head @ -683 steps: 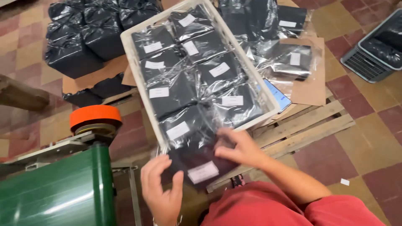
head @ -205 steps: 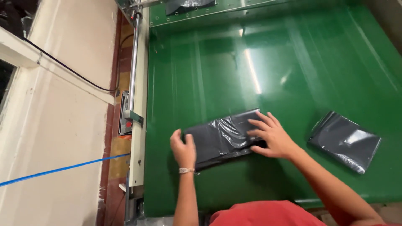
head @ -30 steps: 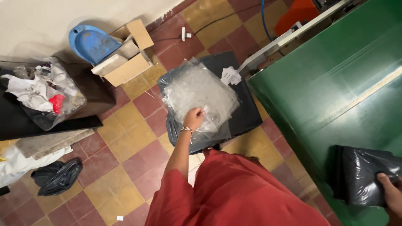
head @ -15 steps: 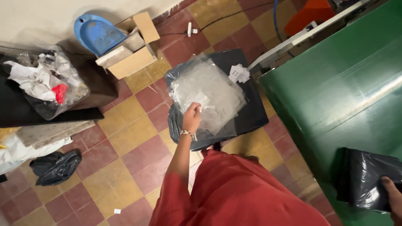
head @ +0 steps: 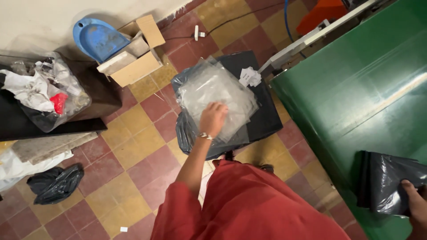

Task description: Folding black plastic bags and placing them into clear plastic sleeves with labels

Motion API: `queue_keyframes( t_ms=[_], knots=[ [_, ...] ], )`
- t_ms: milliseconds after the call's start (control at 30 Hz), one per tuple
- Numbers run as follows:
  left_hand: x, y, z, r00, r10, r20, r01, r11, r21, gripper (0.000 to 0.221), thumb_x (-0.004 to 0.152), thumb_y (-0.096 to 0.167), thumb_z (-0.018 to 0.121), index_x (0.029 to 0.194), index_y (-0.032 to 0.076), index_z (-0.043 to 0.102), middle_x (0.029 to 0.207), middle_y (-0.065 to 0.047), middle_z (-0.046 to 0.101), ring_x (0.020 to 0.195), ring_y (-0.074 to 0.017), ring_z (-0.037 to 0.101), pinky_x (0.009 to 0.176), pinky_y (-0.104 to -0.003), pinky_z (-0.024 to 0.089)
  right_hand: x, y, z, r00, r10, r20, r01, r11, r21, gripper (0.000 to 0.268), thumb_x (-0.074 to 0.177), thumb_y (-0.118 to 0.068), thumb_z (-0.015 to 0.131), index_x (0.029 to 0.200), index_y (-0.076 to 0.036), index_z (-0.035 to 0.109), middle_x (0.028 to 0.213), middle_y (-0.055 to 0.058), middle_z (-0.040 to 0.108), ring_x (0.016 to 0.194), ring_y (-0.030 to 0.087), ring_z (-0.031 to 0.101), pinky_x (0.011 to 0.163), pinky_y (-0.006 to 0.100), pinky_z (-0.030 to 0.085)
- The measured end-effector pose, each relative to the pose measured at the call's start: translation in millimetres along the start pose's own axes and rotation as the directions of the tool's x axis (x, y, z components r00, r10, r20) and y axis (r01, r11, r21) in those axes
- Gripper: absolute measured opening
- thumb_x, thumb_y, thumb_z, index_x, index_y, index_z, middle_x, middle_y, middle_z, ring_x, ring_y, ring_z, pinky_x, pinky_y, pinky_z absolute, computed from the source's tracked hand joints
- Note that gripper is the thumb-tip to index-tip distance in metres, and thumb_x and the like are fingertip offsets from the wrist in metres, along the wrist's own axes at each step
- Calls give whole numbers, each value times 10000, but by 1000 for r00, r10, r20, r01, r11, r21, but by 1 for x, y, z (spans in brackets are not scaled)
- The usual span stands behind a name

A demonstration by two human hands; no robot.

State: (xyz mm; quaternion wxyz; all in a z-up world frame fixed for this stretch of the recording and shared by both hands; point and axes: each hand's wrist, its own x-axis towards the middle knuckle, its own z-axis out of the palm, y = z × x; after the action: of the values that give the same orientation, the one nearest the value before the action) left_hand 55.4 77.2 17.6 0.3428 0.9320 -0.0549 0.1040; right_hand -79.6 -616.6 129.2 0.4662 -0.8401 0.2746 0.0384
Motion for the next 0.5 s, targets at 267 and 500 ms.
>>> queue_keyframes(
  t_ms=[267,500],
  knots=[
    [-34,-9,75,992,-10,129,-35,940,339,524,636,452,887,1032,178,679,1051,-49,584,1021,-302,518,686,-435,552,-10,-10,9,996,0,-84,1,1000,16,368,1148,-312,600,1437,-103,511,1290,114,569,1119,243,565,929,371,475],
    [-30,-33,93,990,-85,109,41,933,356,143,812,325,746,870,196,726,919,-14,597,910,-325,520,601,-458,524,-11,-10,8,998,2,-64,-3,1000,-23,386,1144,-312,586,1425,-61,503,1276,132,552,1098,274,555,916,401,461]
  ],
)
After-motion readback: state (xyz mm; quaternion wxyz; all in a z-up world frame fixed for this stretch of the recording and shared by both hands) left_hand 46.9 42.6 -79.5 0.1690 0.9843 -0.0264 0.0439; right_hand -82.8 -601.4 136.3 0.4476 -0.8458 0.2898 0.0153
